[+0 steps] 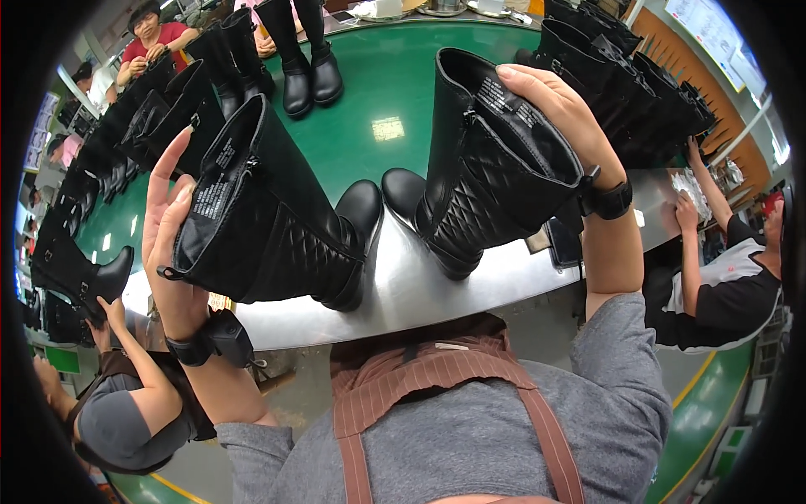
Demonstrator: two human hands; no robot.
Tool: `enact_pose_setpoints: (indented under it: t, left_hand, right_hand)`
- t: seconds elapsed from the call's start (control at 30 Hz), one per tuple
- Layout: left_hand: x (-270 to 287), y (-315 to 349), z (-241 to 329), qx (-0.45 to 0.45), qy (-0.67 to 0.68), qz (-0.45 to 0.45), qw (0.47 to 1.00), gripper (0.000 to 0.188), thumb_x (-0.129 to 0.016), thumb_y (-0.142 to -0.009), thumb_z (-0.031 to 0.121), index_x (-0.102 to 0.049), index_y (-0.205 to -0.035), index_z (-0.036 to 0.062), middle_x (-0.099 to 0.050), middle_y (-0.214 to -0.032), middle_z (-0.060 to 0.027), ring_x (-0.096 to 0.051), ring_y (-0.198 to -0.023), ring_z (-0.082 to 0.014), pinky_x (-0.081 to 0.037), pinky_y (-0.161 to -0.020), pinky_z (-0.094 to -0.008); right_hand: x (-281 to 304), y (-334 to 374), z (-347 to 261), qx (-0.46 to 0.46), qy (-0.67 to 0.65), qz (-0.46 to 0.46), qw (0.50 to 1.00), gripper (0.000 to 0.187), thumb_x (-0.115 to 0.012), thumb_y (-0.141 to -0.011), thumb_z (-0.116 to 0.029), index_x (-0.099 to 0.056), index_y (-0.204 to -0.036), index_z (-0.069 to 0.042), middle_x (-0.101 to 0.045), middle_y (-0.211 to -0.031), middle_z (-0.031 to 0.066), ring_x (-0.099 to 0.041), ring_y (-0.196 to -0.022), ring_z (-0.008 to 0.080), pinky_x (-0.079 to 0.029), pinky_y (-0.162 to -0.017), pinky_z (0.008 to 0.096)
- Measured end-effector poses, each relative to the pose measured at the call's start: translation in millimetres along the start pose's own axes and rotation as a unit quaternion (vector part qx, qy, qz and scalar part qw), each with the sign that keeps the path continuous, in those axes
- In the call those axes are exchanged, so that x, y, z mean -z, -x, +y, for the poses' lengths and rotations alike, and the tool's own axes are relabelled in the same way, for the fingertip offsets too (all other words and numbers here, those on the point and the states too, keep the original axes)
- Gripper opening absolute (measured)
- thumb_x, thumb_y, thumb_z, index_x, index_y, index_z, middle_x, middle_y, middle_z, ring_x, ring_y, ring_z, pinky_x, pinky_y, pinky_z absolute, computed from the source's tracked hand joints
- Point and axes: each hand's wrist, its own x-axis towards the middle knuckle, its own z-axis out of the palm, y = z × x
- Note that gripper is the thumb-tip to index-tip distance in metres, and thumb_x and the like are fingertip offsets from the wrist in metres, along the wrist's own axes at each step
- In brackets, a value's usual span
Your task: Checking zippers and inspecting quality of finished boots at a shoe factory workstation.
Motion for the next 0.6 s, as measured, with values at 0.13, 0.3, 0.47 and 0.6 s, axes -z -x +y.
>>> enact_pose_setpoints:
  t: [0.13,0.3,0.47,0.6]
  left_hand:
    - [-1,-4,-2,0.009,-0.006,-0.017,1.0,0.057,-0.045,-0.089,0.008,-0.029,-0.142,-0.0046,-0.059,-0.099,-0.0081,-0.062,-0.094,-0.0133,-0.051,-0.086,-0.0238]
    - [27,2,-31,-0.158,-0.275,-0.05,0.947,0.065,-0.052,-0.095,0.032,-0.027,-0.143,-0.0027,-0.048,-0.134,-0.0217,-0.054,-0.12,-0.0266,-0.046,-0.1,-0.0366]
    - [79,88,-92,0.037,0.06,0.065,0.995,0.096,-0.065,-0.078,0.05,-0.02,-0.146,-0.0011,-0.033,-0.147,-0.0168,-0.035,-0.135,-0.0298,-0.024,-0.113,-0.0427]
    - [61,115,-159,0.187,-0.208,-0.058,0.958,0.091,-0.088,-0.056,0.024,-0.045,-0.131,-0.0041,-0.053,-0.13,-0.0146,-0.048,-0.122,-0.0244,-0.033,-0.106,-0.0355]
  right_hand:
    - [-8,10,8,0.171,0.113,0.067,0.976,0.03,-0.052,-0.097,-0.025,-0.065,-0.104,0.001,-0.066,-0.09,-0.0006,-0.059,-0.081,0.0048,-0.047,-0.072,0.0197]
    - [12,17,32,0.017,-0.197,0.008,0.98,0.036,-0.052,-0.098,-0.029,-0.061,-0.113,0.002,-0.066,-0.1,0.0026,-0.06,-0.089,0.0076,-0.047,-0.08,0.0206]
    - [-10,90,103,-0.049,-0.124,0.062,0.989,0.068,-0.066,-0.083,-0.017,-0.036,-0.14,0.003,-0.045,-0.139,0.013,-0.043,-0.127,0.0216,-0.032,-0.108,0.0336]
    - [-72,116,159,-0.12,0.013,-0.063,0.991,0.09,-0.082,-0.07,-0.019,-0.033,-0.142,0.003,-0.042,-0.141,0.0165,-0.039,-0.13,0.024,-0.027,-0.11,0.0356]
